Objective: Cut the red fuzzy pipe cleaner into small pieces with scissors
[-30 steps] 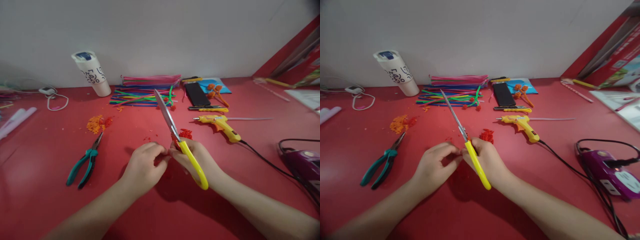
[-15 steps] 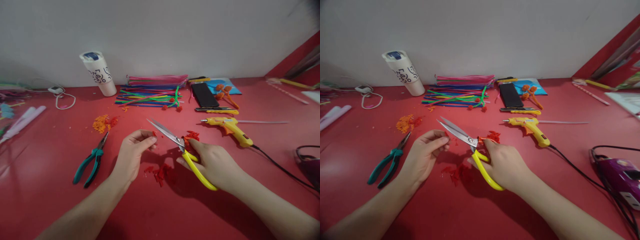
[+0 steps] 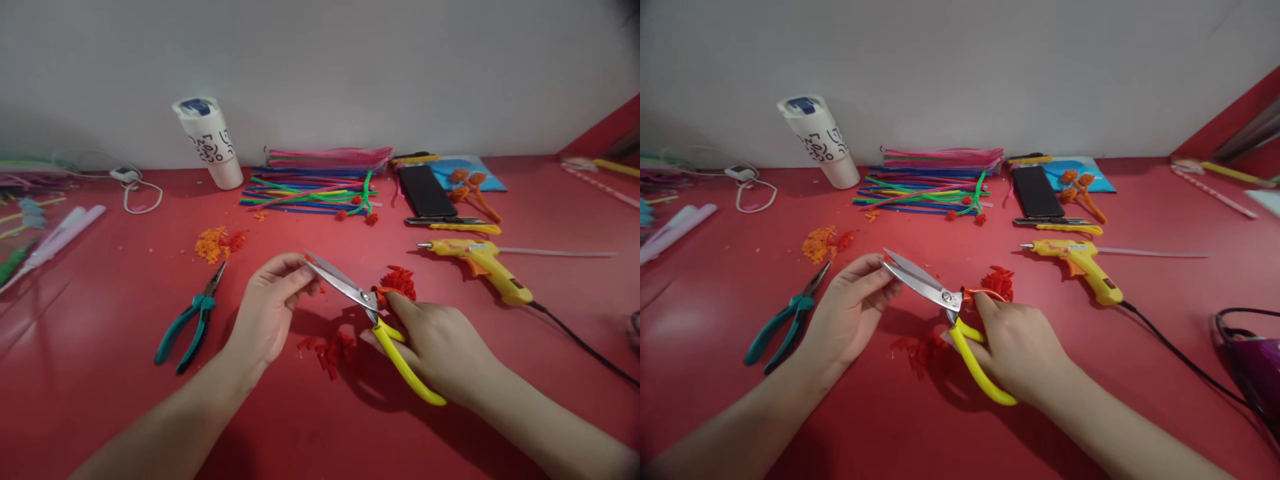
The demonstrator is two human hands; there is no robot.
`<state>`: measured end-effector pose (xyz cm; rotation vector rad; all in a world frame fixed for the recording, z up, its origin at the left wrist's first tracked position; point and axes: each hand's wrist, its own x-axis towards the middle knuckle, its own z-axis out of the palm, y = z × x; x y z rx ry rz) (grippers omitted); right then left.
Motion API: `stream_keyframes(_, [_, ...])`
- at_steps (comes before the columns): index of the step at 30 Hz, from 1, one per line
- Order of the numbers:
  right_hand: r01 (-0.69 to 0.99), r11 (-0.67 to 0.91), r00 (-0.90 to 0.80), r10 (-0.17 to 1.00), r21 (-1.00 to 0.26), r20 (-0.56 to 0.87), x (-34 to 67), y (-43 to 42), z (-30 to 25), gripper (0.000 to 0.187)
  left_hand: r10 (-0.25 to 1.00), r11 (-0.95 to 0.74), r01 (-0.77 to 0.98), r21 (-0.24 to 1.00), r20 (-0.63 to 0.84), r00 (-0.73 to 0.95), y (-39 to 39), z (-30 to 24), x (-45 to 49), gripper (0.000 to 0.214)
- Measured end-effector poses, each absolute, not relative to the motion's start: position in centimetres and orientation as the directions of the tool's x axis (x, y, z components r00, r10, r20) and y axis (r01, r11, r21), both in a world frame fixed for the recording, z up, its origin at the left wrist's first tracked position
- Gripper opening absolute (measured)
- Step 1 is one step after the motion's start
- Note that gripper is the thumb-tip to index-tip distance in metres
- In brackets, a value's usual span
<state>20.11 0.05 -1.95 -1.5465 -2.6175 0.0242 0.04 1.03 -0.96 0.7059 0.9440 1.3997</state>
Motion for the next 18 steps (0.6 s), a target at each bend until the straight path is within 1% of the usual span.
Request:
stream_keyframes(5, [0.867,0.493,-0.483,0.868,-0.074,0.12,20.27,0.02,-1.87,0.039,0.993,0.062,-0.498,0.865,-0.106,-0.061,1.11,-0.85,0.18,0.008])
stream_keyframes(11, [0.855,0.517,-0.501,0.845,-0.046,0.184,20.42,0.08,-1.99,0.038,0.993,0.048,-0.479,0.876,-0.096,-0.075,1.12,-0.8,0.17,0.008])
stream_keyframes(18, [0.845,0.533,-0.511,0.829,-0.047,0.228,20.27,0.02,-2.12,0.037,0.991,0.059,-0.462,0.885,-0.109,-0.081,1.1,-0.95,0.07,0.006])
